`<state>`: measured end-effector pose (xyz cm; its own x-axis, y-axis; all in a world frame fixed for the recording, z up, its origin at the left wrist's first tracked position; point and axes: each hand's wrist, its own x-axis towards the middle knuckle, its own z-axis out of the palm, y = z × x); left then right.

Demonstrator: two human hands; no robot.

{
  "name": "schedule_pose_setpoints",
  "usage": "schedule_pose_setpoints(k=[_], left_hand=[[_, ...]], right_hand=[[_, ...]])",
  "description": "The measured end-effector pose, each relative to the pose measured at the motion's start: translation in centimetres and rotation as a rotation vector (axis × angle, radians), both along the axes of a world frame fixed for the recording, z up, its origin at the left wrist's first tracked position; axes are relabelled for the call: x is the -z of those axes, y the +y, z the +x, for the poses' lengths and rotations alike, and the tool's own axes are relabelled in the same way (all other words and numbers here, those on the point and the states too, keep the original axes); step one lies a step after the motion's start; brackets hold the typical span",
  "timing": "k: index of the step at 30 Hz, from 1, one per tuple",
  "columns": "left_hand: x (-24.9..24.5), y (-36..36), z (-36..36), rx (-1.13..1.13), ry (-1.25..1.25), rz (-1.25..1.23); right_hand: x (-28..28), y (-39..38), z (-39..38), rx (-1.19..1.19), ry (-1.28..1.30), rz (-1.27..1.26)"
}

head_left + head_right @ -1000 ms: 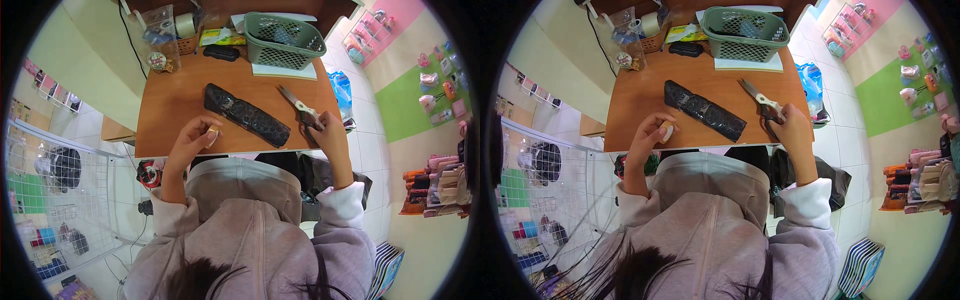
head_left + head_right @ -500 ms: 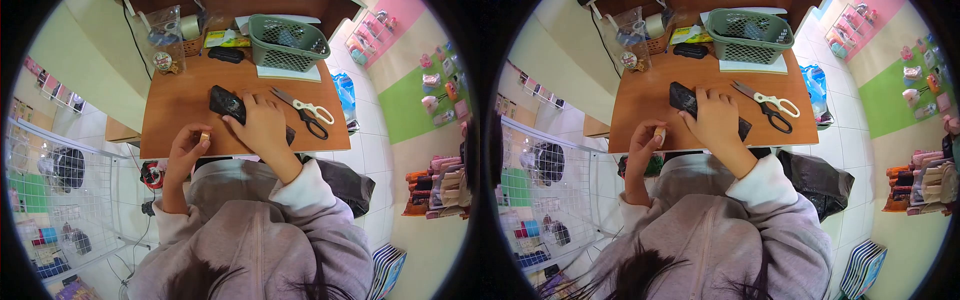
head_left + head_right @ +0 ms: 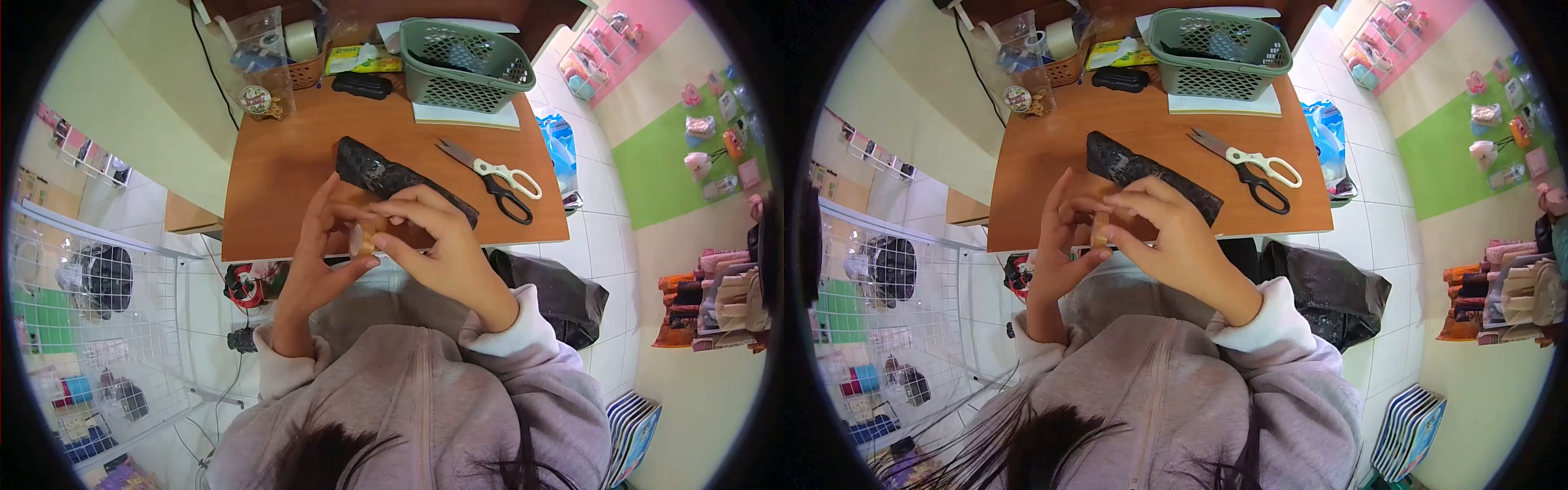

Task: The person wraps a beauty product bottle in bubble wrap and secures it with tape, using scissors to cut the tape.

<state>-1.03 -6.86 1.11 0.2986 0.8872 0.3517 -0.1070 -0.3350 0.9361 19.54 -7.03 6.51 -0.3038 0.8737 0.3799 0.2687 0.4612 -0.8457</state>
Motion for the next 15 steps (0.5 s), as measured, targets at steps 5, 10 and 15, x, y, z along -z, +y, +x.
schedule_pose_setpoints(k=[5, 10, 15], left_hand=[[-0.2, -0.3, 0.5, -0.038, 0.092, 0.136], [-1.5, -0.8, 0.4, -0.058, 0.25, 0.196], [-1.2, -0.6, 0.5, -0.06, 0.28, 0.252]], right_hand=[[1.6, -0.5, 0.0, -0.015, 0.135, -0.057], [2.9, -0.7, 0.1, 0.028, 0.096, 0.092], [2.6, -1.2, 0.4, 0.114, -0.018, 0.266]])
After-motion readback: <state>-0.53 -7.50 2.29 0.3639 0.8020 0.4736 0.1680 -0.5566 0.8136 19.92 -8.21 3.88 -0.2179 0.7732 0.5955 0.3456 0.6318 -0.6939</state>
